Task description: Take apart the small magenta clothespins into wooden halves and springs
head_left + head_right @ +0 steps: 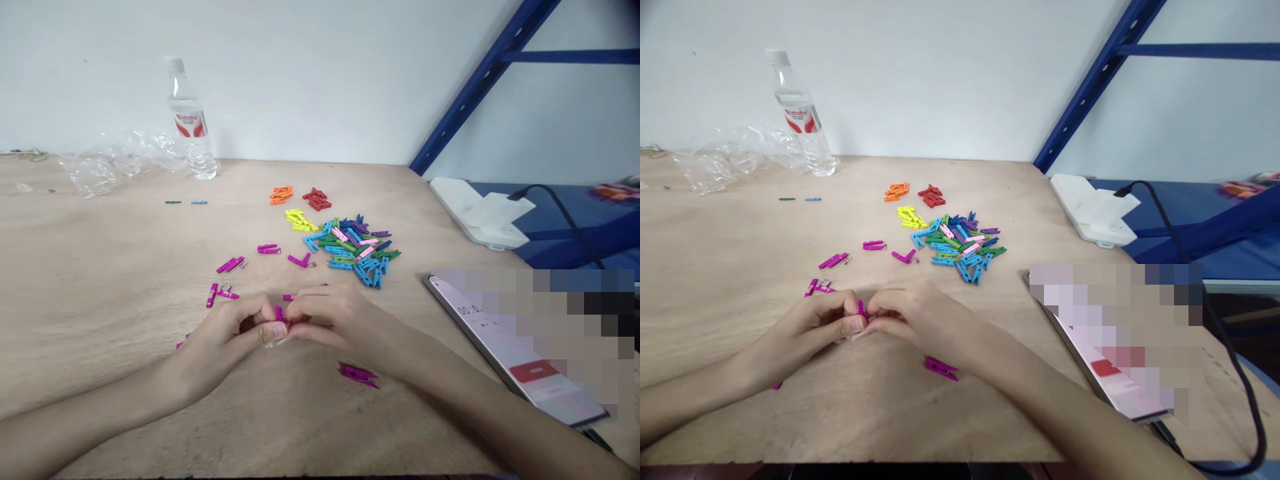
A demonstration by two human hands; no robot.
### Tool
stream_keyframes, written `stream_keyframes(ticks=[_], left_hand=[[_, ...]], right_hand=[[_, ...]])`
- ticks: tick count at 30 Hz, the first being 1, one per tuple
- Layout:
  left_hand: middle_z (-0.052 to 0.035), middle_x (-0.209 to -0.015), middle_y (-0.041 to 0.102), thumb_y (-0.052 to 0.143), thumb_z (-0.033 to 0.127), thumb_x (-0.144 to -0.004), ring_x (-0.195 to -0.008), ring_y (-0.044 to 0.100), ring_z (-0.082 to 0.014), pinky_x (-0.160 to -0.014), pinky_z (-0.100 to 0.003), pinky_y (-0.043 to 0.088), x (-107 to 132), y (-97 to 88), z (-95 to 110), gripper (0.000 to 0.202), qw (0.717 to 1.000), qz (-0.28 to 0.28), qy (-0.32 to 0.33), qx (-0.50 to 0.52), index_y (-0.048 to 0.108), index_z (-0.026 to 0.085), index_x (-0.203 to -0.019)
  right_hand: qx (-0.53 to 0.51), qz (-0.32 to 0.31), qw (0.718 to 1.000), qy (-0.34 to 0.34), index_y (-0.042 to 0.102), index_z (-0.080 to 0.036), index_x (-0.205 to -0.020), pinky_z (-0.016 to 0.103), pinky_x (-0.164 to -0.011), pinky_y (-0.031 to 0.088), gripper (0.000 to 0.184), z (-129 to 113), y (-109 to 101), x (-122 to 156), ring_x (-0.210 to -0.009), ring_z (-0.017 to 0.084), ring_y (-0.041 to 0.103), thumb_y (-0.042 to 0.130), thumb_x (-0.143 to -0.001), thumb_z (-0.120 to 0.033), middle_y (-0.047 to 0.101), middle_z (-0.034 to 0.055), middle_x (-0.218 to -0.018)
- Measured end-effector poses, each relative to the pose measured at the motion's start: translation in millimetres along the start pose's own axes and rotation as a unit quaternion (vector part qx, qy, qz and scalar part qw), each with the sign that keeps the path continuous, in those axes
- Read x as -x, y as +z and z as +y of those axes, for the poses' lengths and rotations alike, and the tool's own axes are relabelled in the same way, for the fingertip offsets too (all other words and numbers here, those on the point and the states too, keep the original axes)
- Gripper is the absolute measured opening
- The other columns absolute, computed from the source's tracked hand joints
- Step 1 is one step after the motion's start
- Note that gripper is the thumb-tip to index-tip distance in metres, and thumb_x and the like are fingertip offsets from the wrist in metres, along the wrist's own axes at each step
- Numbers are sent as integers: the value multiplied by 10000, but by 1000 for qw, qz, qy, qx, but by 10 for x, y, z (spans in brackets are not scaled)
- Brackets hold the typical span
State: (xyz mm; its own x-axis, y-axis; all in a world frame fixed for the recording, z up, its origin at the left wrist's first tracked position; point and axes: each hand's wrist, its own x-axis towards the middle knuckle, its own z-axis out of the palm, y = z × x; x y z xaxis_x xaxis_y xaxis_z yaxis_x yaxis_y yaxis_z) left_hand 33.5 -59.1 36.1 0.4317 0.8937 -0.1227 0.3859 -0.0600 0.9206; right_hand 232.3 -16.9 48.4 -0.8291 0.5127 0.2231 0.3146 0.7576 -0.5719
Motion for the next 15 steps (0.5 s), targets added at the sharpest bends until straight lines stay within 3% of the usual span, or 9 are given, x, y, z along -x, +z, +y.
stream_keyframes(ticks=[3, 7, 15], left_hand=[[42, -648, 438, 448, 359, -921, -626, 419, -105, -557, -214, 302, 9, -11, 30, 301, 1000, -21, -2, -18, 504, 169, -693], [26, -724, 483, 375, 382, -950, -697, 463, -119, -629, -222, 348, 19, -17, 55, 335, 998, -43, 14, -41, 522, 172, -736], [23, -696, 512, 363, 337, -958, -665, 489, -126, -615, -238, 367, 32, 34, 42, 326, 992, -19, 45, -113, 495, 177, -707]], right_hand=[[-7, 7, 1000, 4, 616, -142, -751, 209, -615, 347, 155, 0, -26, -2, -645, 87, 512, 574, -881, -217, 610, -18, -715], [-77, -2, 995, 70, 642, -161, -776, 201, -598, 361, 133, 15, -45, -3, -651, 87, 538, 592, -865, -247, 631, -30, -708], [-240, -27, 942, 235, 688, -185, -812, 224, -591, 414, 133, -30, -45, 19, -699, 132, 602, 656, -782, -311, 675, 0, -743]])
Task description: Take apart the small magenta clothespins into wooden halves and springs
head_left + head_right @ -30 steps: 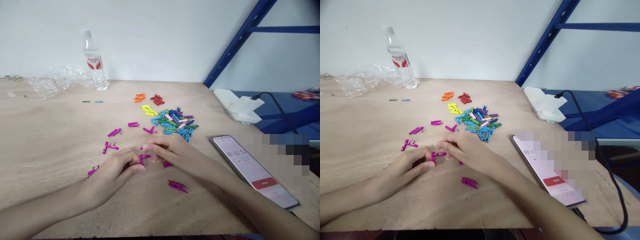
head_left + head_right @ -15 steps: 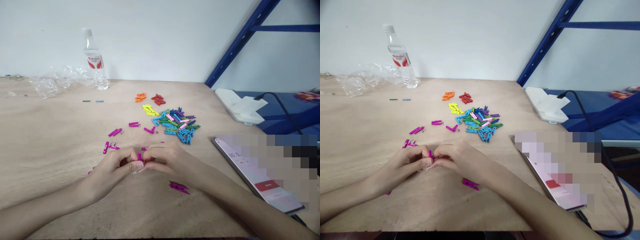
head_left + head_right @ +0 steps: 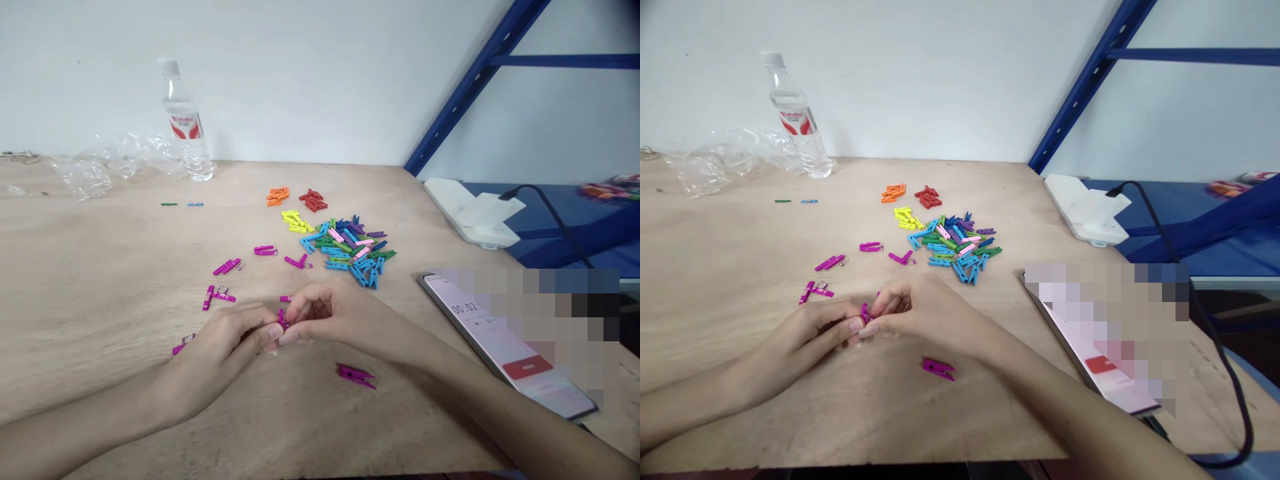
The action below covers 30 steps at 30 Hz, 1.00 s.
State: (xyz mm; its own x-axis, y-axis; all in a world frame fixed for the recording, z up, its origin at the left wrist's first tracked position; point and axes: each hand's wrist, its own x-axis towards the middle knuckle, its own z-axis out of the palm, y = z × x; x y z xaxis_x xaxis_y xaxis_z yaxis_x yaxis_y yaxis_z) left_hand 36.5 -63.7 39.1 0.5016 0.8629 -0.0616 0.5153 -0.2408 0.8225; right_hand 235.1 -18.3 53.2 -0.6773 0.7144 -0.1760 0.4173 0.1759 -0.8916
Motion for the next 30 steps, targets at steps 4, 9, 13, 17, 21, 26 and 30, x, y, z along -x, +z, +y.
stream_keyframes(ticks=[4, 9, 13, 17, 21, 26, 30], left_hand=[[6, -776, 570, 354, 297, -965, -716, 525, -142, -673, -256, 401, 29, 38, 42, 276, 999, 0, 19, -28, 522, 189, -775], [-21, -944, 611, 373, 237, -958, -866, 551, -168, -813, -288, 418, 52, 61, 60, 212, 999, -9, 37, -34, 570, 204, -887], [-41, -1056, 609, 367, 200, -956, -981, 548, -180, -898, -309, 405, 47, 55, 53, 226, 998, -2, 57, -10, 592, 203, -934], [-21, -904, 614, 432, 273, -940, -869, 571, -168, -807, -287, 439, 59, 67, 28, 200, 999, -7, 54, -5, 579, 187, -836], [-3, -833, 620, 496, 285, -913, -792, 577, -155, -735, -263, 438, 97, 113, -14, 188, 998, -2, 60, 1, 549, 183, -764], [0, -797, 624, 504, 291, -910, -779, 587, -158, -717, -260, 426, 139, 147, 0, 191, 997, -32, 64, -17, 569, 187, -764], [4, -769, 612, 469, 291, -928, -744, 579, -152, -680, -254, 420, 144, 143, 57, 232, 997, -33, 62, -20, 560, 183, -744]], right_hand=[[6, -1, 1000, 28, 698, -199, -726, 215, -554, 387, 91, -14, 0, 20, -658, 122, 580, 697, -727, -290, 649, -23, -672], [20, 28, 999, 22, 667, -178, -694, 210, -546, 393, 91, -13, 59, 33, -620, 111, 572, 731, -682, -241, 644, -25, -661], [56, 54, 997, 7, 621, -175, -694, 203, -530, 383, 104, -36, 111, 34, -582, 100, 559, 722, -680, -192, 620, -37, -630], [108, 79, 991, 14, 626, -174, -686, 213, -539, 377, 64, -112, 161, 88, -601, 109, 575, 683, -713, -182, 641, -22, -657], [182, 98, 978, 12, 589, -176, -641, 226, -514, 345, 126, -127, 301, 247, -576, 112, 550, 634, -757, -161, 625, -24, -634], [228, 142, 963, -25, 556, -181, -683, 235, -553, 374, 170, -42, 542, 474, -621, 124, 551, 539, -801, -60, 614, -9, -692], [223, 172, 959, -18, 553, -192, -747, 246, -618, 413, 146, -3, 625, 561, -694, 132, 573, 530, -852, -92, 621, -12, -763]])
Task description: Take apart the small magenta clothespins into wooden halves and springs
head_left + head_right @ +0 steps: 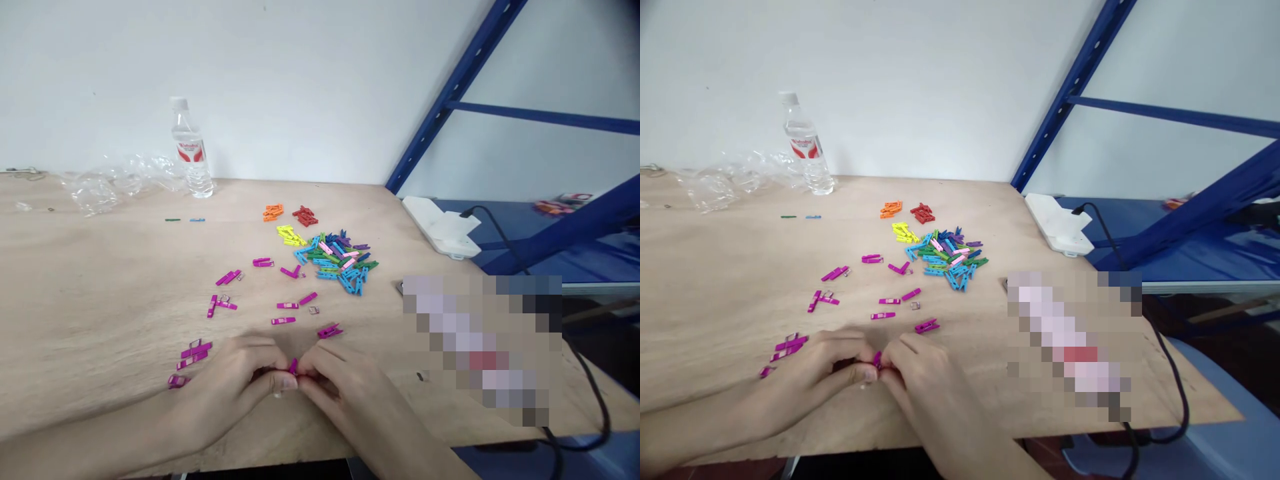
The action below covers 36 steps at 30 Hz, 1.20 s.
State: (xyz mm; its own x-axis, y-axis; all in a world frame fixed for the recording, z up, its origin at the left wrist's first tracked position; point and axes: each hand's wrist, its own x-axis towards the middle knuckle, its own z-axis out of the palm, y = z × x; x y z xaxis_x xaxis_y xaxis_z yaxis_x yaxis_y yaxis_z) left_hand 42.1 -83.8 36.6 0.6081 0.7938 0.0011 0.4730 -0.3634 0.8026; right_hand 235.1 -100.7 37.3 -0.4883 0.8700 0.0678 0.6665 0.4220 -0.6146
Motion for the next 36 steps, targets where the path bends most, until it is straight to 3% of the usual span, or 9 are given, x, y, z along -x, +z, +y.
stream_keyframes(ticks=[6, 13, 16, 20, 23, 26, 30, 36], left_hand=[[-1, -807, 615, 437, 272, -942, -769, 575, -150, -709, -257, 420, -6, -12, 24, 226, 1000, -8, -5, 0, 581, 184, -791], [-7, -821, 634, 391, 327, -955, -806, 580, -163, -751, -277, 429, 4, -45, 34, 304, 999, -32, 5, 14, 591, 190, -772], [-8, -830, 632, 409, 337, -946, -799, 577, -166, -750, -283, 431, 7, -46, 27, 283, 999, -36, 0, 8, 600, 193, -796], [-6, -831, 601, 431, 331, -937, -774, 560, -160, -725, -278, 427, 13, -28, 1, 229, 1000, -29, -7, -1, 567, 194, -813], [-4, -856, 586, 414, 319, -943, -794, 548, -160, -720, -271, 417, 18, -23, -24, 214, 1000, -17, -16, 5, 540, 198, -820], [2, -883, 582, 406, 330, -943, -807, 536, -159, -719, -265, 409, 20, -32, -50, 199, 999, 6, -33, 12, 533, 210, -849], [12, -776, 539, 376, 367, -944, -704, 502, -146, -646, -255, 391, 7, -70, -61, 257, 998, 39, -53, -9, 501, 199, -797], [23, -708, 504, 350, 383, -946, -643, 475, -143, -581, -251, 371, -40, -182, -63, 296, 993, 80, -74, -36, 462, 192, -750]], right_hand=[[-52, 24, 998, 4, 586, -213, -840, 260, -726, 455, 25, 48, 1, 49, -813, 146, 611, 590, -864, -219, 655, -15, -858], [-53, 99, 994, 0, 585, -208, -768, 269, -655, 469, 92, 21, 107, 60, -739, 162, 625, 596, -855, -236, 673, 7, -818], [-59, 100, 993, 2, 582, -207, -755, 267, -650, 468, 96, 47, 132, 91, -741, 163, 623, 621, -837, -236, 668, 4, -814], [-53, 76, 995, 33, 594, -222, -817, 280, -706, 475, 43, 140, -10, 164, -774, 160, 619, 603, -852, -245, 664, -6, -834], [-3, 106, 992, 74, 609, -231, -840, 326, -801, 467, 74, 214, -213, 173, -846, 178, 610, 562, -880, -274, 660, 11, -896], [31, 94, 994, 53, 625, -240, -886, 372, -904, 435, 57, 270, -338, 156, -971, 208, 579, 581, -866, -269, 644, 31, -971], [46, 96, 994, 31, 622, -267, -987, 351, -904, 449, 132, 350, -306, 200, -997, 191, 564, 542, -889, -231, 601, 32, -1025], [85, 136, 987, 32, 649, -238, -976, 379, -912, 442, 161, 455, -365, 243, -989, 202, 569, 503, -907, -237, 602, 53, -1022]])
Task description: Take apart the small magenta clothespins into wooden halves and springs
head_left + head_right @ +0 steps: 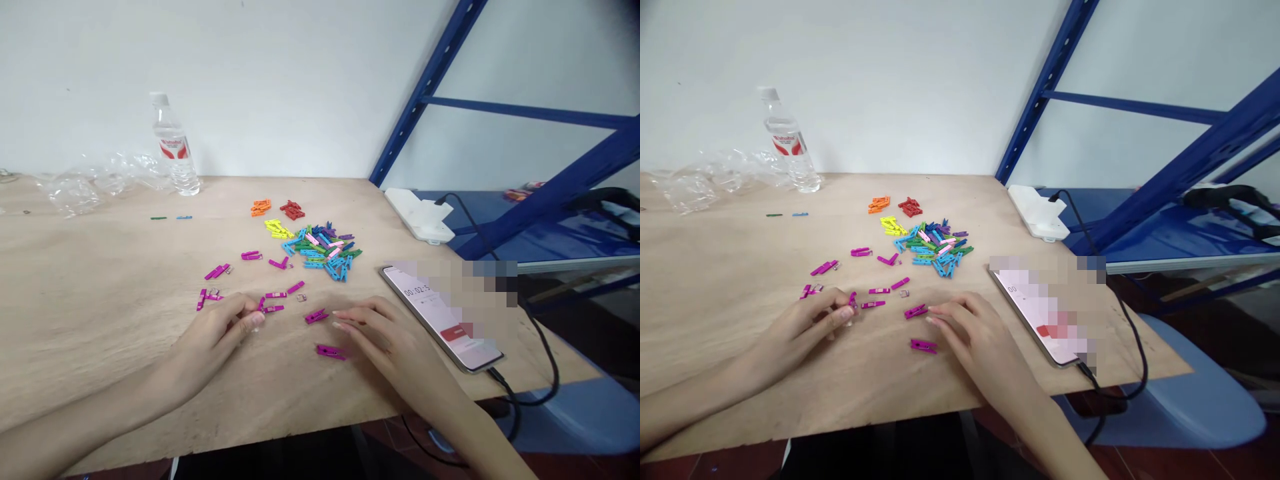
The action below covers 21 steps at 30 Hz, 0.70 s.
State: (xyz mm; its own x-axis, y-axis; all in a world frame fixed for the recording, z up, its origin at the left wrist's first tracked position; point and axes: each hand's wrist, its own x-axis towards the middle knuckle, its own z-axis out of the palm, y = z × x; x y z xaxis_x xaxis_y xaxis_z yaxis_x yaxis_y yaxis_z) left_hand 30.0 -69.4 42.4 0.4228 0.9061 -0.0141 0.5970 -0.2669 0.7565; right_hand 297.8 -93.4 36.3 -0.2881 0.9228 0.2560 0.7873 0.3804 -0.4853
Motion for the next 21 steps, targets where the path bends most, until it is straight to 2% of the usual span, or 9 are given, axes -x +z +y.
stream_keyframes(ticks=[4, 10, 13, 17, 21], left_hand=[[-2, -834, 549, 372, 336, -947, -757, 515, -166, -696, -299, 414, -43, -62, -56, 246, 997, 40, 44, -52, 500, 193, -793], [-46, -1080, 571, 372, 300, -957, -1008, 532, -212, -899, -392, 428, -71, 2, -131, 221, 986, 21, 113, -121, 573, 210, -966], [-51, -1102, 593, 387, 289, -961, -1034, 535, -209, -926, -396, 430, -93, 51, -116, 225, 979, 5, 138, -149, 591, 201, -996], [-50, -1076, 623, 404, 289, -961, -1011, 549, -195, -909, -377, 452, -103, 83, -93, 224, 973, -14, 166, -158, 595, 190, -1021], [-47, -1087, 636, 396, 306, -963, -1042, 540, -203, -912, -373, 458, -75, 105, -100, 239, 965, -31, 202, -163, 596, 195, -1033]], right_hand=[[15, -21, 999, -35, 668, -220, -936, 358, -883, 454, 169, -32, -76, -192, -961, 197, 585, 504, -906, -240, 621, 51, -987], [14, -64, 993, -96, 673, -220, -900, 326, -806, 452, 109, -21, 63, -591, -892, 188, 585, 591, -856, -276, 641, 38, -947], [-35, -107, 985, -133, 664, -215, -977, 294, -773, 446, 148, 69, 162, -777, -834, 164, 593, 618, -839, -239, 659, 24, -889], [-61, -126, 978, -153, 672, -190, -956, 264, -683, 445, 133, 139, 238, -953, -737, 144, 580, 598, -850, -224, 653, 23, -824], [-68, -127, 975, -169, 679, -204, -923, 288, -788, 437, 117, 116, 288, -1074, -870, 156, 579, 580, -863, -221, 654, 38, -945]])
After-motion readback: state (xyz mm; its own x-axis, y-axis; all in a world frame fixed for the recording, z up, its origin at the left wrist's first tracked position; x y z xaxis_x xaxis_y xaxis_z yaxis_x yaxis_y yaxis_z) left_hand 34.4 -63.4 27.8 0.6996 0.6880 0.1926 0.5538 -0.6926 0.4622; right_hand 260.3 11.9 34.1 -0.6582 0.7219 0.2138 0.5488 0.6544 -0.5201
